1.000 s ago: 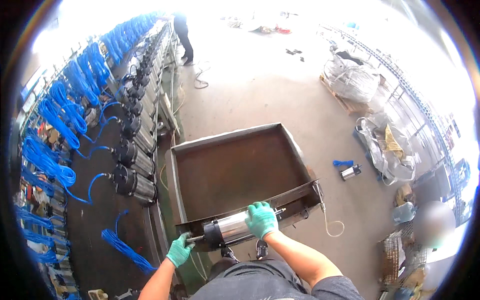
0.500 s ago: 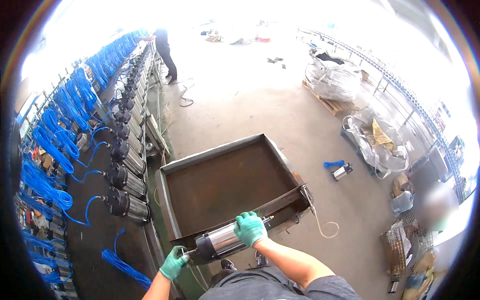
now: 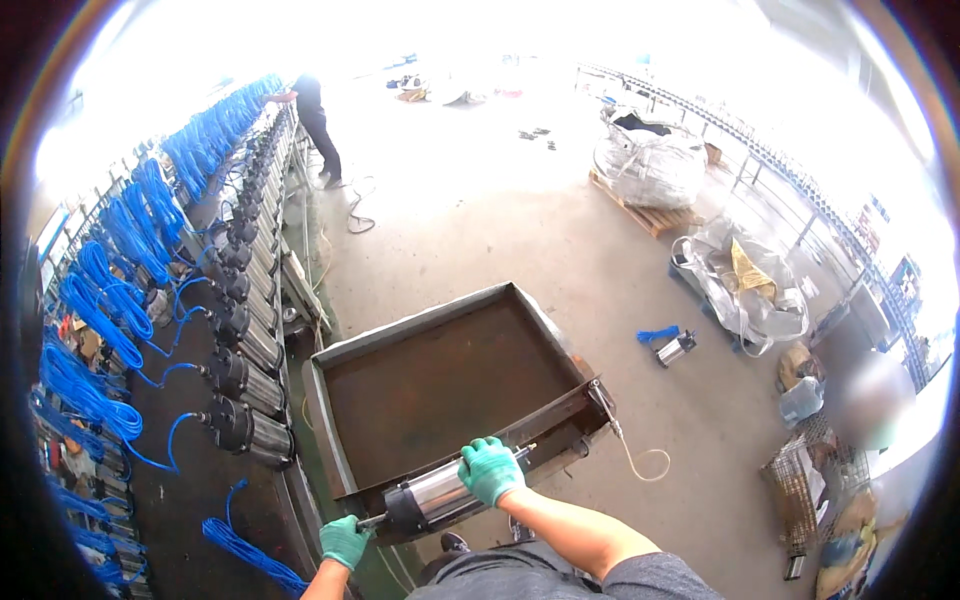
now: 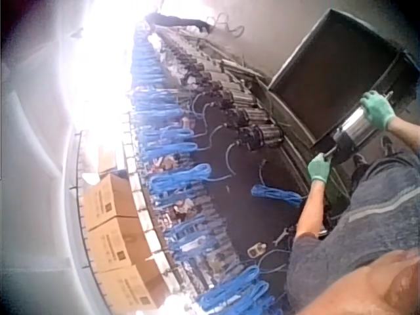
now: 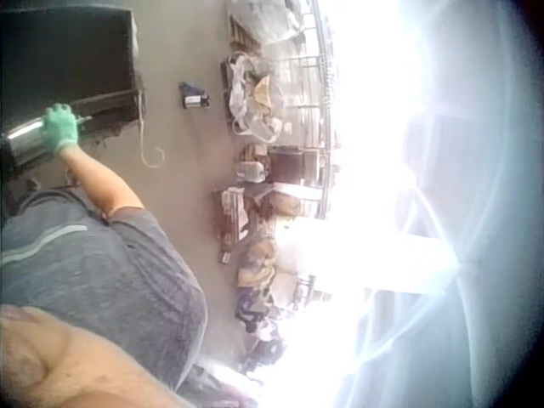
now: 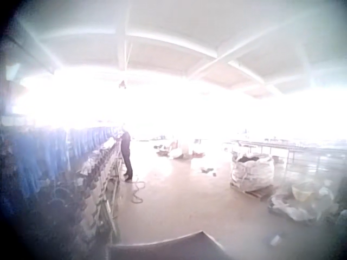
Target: The person places a water pump into a testing tank, connects a hose and cable, and then uses a wrench to tighten the connections before submerging and removing it.
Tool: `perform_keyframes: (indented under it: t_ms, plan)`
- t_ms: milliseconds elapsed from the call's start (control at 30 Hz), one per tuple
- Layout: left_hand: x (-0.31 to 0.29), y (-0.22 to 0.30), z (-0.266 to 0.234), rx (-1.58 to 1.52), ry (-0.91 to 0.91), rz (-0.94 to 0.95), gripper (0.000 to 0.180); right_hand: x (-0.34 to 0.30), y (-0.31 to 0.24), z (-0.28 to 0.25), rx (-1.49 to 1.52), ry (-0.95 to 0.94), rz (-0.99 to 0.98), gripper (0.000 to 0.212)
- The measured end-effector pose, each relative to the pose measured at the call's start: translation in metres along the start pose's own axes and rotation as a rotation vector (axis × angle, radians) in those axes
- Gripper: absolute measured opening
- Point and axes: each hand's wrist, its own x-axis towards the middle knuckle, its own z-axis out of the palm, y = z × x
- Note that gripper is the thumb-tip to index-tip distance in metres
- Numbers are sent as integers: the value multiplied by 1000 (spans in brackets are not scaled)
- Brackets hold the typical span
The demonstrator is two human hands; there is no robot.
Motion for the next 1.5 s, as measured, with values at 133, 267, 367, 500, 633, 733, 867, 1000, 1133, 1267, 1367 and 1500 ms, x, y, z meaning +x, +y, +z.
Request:
perform_keyframes:
  t_ms: [133, 267, 367, 500, 633, 733, 867, 1000, 1133, 1267, 1367, 1500]
  plan:
    - [1, -3, -9, -335, -206, -58, 39, 0, 1, 2, 4, 5, -15, 20]
    - [0, -15, -19, -1289, -623, -331, 40, 0, 1, 2, 4, 42, -21, 20]
    - [-7, -10, -2, -1226, -346, -205, 35, 0, 1, 0, 10, 33, -23, 20]
    - [-9, -1, 18, -301, 350, 231, 34, 1, 0, -2, 6, 14, -10, 19]
    - [-8, 2, 10, -221, 273, 156, 36, 1, -1, -4, -3, -7, 1, 20]
    - [6, 0, -1, -846, -217, -370, 50, 1, -1, -4, 2, -4, 0, 19]
    - [21, -8, -5, -1125, -612, -752, 64, 1, -1, -3, 29, 21, -1, 19]
    - [3, -5, 9, -1674, -415, -398, 27, 1, 0, -2, 4, 9, 10, 20]
    - [-19, 6, 13, -830, 115, 68, 35, 0, 0, -1, 1, 9, -6, 20]
    - [-12, 2, -6, -647, -124, -1, 40, 0, -1, -2, 5, 11, -5, 20]
    - [-3, -2, -13, -388, -228, -20, 38, 1, -2, -5, 2, 14, -11, 20]
    - [-5, 4, 4, -74, 105, 90, 40, 2, -2, -7, -13, 12, -12, 19]
